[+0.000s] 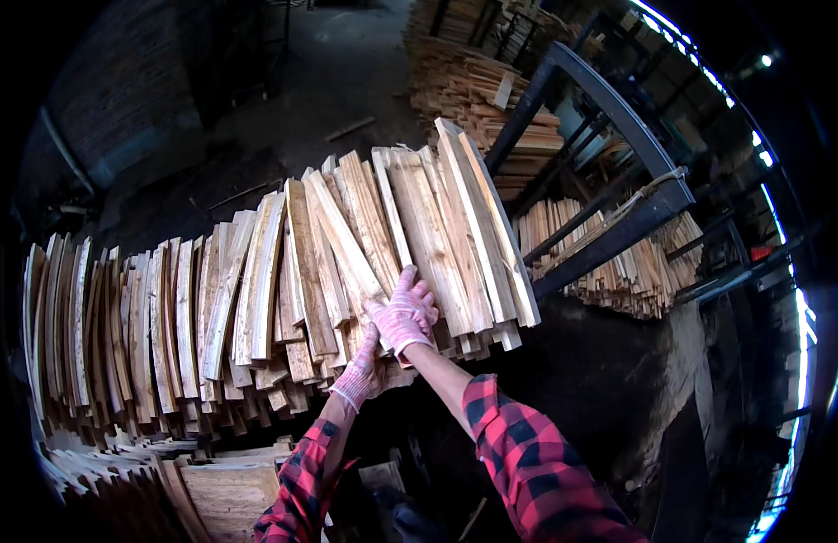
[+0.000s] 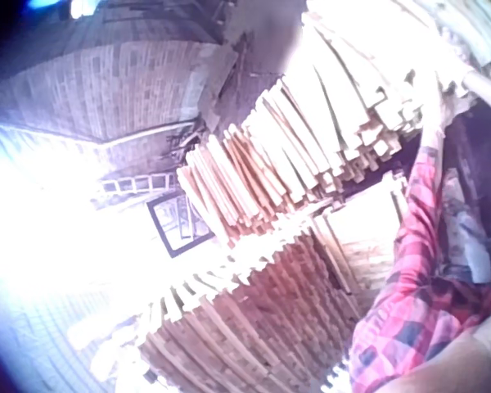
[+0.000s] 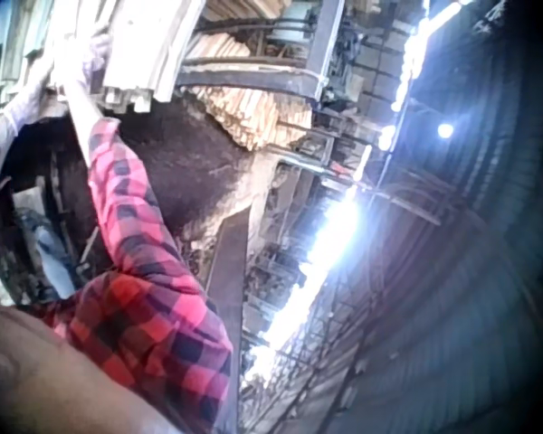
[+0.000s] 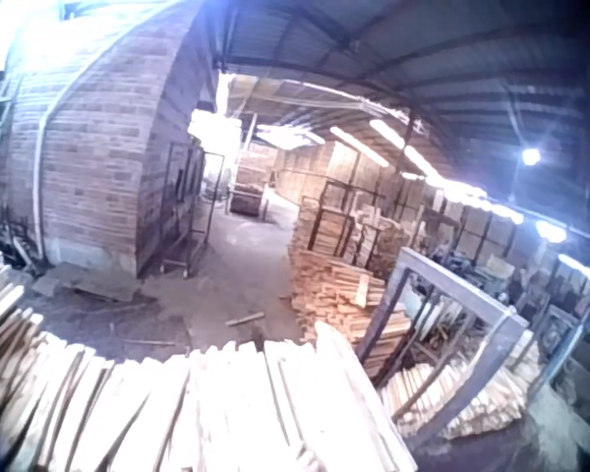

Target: The person picks up stacks of wooden planks from a pile and arranges them onto a metal rack. They repeatedly lift, carry, and place the lumber to build up a neat stack on the rack.

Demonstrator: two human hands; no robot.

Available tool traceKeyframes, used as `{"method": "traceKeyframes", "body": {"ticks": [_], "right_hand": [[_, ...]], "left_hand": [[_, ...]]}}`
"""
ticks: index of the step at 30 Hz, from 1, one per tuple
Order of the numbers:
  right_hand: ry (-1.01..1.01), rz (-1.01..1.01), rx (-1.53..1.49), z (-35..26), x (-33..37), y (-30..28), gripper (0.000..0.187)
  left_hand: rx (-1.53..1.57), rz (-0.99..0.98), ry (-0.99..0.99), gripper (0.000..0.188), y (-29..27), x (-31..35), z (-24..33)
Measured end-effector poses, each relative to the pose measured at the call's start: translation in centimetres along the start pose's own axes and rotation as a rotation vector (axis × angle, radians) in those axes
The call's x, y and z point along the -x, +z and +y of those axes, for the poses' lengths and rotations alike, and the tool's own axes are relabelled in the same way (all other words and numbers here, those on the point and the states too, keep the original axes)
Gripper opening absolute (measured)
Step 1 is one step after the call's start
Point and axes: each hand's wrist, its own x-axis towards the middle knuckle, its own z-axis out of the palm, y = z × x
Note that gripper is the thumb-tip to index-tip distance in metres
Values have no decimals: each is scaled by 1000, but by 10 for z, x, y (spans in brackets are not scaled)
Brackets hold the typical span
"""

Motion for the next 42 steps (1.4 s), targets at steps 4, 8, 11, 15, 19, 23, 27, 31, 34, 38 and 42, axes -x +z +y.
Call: {"method": "traceKeyframes", "body": {"ticks": [4, 8, 11, 15, 19, 23, 27, 31, 34, 38, 42], "right_hand": [[11, -43, 11, -7, 7, -9, 119], [21, -131, -215, 27, 41, -11, 123], [-214, -67, -450, 82, 98, 2, 100], [210, -802, -1501, 166, 97, 67, 72], [-255, -743, -1302, 172, 101, 155, 49], [0, -720, -1108, 110, 164, 86, 48], [-293, -878, -1135, 143, 217, 65, 40], [-401, -879, -872, 140, 248, 104, 43], [-75, -1279, -971, 83, 298, 83, 63], [-351, -1511, -939, 28, 380, 105, 84], [-697, -1529, -296, -26, 438, 154, 103]], "left_hand": [[-139, 1, 20, 65, -11, -4, -10], [-313, 79, -89, 70, -2, 54, -22], [-211, 155, -148, 73, -23, 133, -51], [-278, -2, -217, 69, -35, 186, -77], [-342, 233, 181, 42, -29, 134, -8], [-338, 223, 215, 46, -37, 169, -1], [-398, 392, 235, 62, -44, 263, -74], [-487, 647, 314, 68, -37, 341, -122], [-238, 685, 578, 67, -49, 404, -151], [174, 889, 664, 54, -101, 469, -103], [413, 1157, 911, 41, -156, 530, -143]]}}
